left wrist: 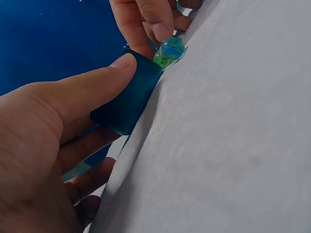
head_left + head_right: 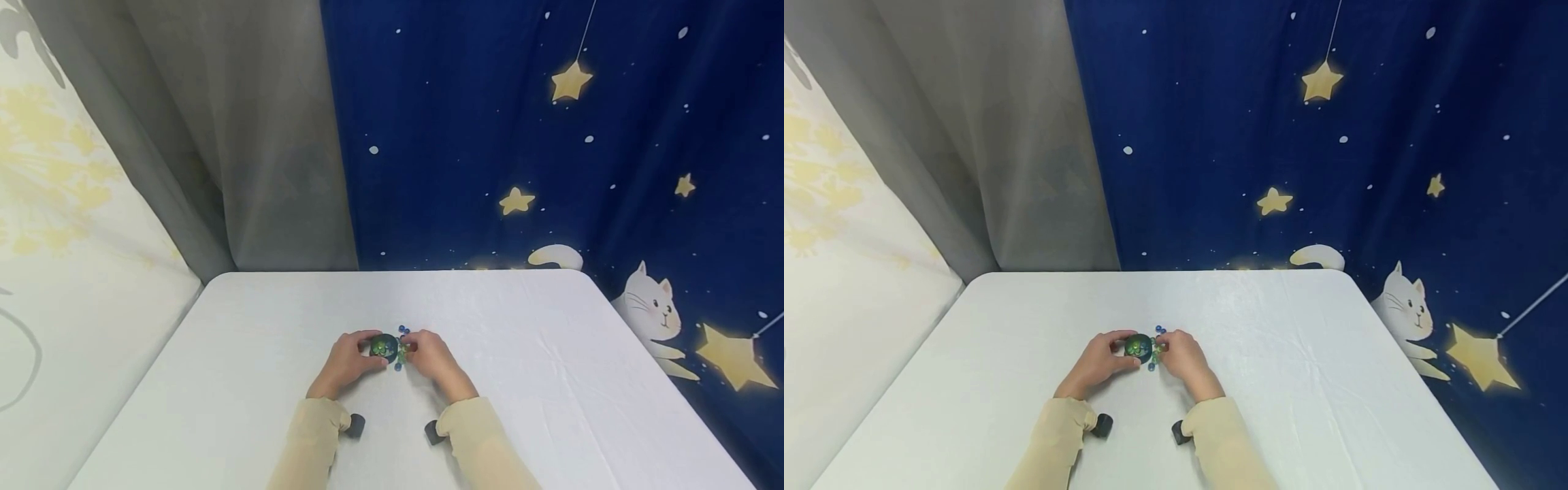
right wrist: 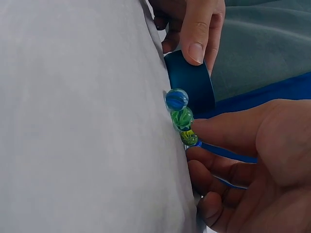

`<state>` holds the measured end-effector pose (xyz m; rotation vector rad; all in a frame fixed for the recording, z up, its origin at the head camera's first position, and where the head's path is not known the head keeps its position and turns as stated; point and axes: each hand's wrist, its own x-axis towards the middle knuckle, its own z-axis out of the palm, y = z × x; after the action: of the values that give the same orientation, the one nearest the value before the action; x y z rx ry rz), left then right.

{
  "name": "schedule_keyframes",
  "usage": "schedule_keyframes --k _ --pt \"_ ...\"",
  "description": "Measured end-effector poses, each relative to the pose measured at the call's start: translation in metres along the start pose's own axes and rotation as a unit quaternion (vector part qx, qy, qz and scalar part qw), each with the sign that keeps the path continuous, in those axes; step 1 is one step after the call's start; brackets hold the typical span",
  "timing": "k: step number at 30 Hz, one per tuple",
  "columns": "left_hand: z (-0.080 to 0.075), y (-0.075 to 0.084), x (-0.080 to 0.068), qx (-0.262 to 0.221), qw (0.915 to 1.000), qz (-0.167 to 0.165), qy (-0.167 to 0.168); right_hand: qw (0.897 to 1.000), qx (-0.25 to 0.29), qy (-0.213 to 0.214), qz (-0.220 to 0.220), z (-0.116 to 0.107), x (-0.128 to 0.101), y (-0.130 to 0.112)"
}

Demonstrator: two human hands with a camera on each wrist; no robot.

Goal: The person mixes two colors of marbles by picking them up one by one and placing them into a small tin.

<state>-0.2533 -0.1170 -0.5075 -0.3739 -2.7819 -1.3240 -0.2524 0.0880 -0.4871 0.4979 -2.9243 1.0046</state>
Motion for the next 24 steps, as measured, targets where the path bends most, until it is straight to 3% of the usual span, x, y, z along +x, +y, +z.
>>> schedule_keyframes --k 24 --pt "0.0006 0.0009 -0.0017 0.008 1.0 -0.005 0.001 0.998 -0.038 -0.051 -0.012 -0.0046 -0.0003 -0.0037"
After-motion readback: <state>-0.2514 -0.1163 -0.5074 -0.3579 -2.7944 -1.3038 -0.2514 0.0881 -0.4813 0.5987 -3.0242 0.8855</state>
